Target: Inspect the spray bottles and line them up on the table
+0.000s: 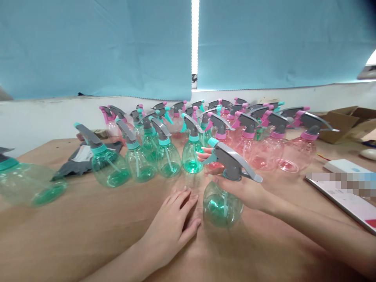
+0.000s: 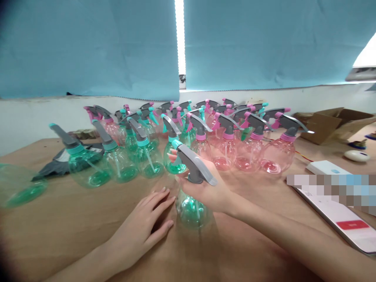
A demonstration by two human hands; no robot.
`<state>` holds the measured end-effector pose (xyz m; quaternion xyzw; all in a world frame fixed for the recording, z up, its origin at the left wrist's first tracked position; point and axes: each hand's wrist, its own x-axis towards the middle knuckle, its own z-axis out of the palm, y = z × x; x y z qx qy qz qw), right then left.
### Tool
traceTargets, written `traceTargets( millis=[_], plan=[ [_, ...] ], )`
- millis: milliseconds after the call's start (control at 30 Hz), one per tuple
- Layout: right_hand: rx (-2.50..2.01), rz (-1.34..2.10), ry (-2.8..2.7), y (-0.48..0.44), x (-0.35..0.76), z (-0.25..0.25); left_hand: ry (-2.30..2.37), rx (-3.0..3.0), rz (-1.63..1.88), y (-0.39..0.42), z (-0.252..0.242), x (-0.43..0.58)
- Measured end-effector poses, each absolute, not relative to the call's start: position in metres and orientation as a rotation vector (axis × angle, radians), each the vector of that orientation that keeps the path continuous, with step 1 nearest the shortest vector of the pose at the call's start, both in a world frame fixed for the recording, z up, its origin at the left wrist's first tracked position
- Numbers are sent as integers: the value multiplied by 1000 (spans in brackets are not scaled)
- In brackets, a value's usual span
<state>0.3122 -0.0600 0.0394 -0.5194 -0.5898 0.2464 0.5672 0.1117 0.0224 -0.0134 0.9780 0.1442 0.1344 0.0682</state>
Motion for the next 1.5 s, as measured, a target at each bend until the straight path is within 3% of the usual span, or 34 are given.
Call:
traceTargets(
  millis=[1500],
  plan=[
    [-1222, 558, -1361, -60, 312, 38, 436, 2928, 395, 23, -16, 112]
  ],
)
